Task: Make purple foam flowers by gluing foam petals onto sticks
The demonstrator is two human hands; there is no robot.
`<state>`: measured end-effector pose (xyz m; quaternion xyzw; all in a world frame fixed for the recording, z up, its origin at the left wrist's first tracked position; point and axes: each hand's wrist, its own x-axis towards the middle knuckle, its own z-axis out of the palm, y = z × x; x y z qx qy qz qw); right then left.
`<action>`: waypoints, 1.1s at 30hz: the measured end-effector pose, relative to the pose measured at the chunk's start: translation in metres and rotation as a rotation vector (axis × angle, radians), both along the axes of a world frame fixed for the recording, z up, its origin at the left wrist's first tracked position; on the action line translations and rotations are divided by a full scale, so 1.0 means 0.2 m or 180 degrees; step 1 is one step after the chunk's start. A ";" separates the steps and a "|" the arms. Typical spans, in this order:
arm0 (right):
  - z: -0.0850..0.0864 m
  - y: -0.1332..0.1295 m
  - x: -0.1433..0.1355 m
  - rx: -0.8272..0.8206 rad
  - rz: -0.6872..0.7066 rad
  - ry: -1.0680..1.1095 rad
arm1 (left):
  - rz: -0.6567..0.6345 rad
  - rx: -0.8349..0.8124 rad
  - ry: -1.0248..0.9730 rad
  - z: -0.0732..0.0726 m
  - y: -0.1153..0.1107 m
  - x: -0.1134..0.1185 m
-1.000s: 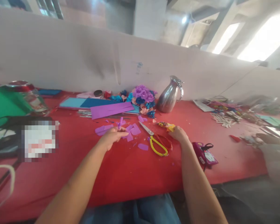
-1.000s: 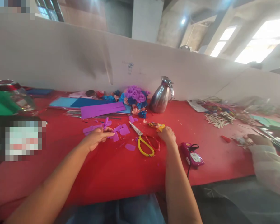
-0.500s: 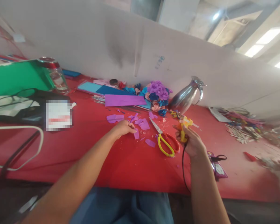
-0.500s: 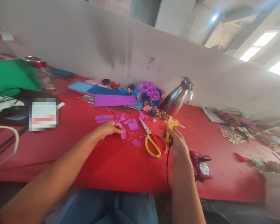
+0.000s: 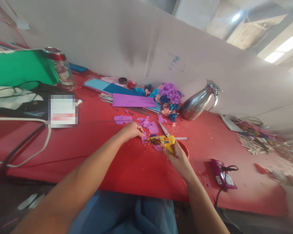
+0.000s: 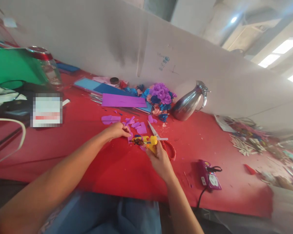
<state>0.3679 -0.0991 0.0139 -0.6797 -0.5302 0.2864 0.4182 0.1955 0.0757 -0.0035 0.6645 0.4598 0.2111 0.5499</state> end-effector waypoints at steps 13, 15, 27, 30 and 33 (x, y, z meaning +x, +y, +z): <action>-0.02 0.01 -0.03 -0.0147 -0.0183 -0.0889 | -0.0036 0.0241 0.0228 -0.01 0.00 0.00; -0.01 0.01 -0.02 -0.0185 -0.0200 -0.0921 | -0.0036 0.0297 0.0279 0.00 0.00 0.00; 0.01 0.00 -0.01 -0.0415 -0.0203 -0.1069 | -0.0061 0.0285 0.0301 0.03 -0.02 0.00; 0.02 0.00 -0.01 -0.0437 -0.0199 -0.1120 | -0.0041 0.0265 0.0336 0.03 -0.02 0.00; 0.02 0.00 0.00 -0.0377 -0.0253 -0.1239 | -0.0004 0.0240 0.0341 0.03 -0.03 0.00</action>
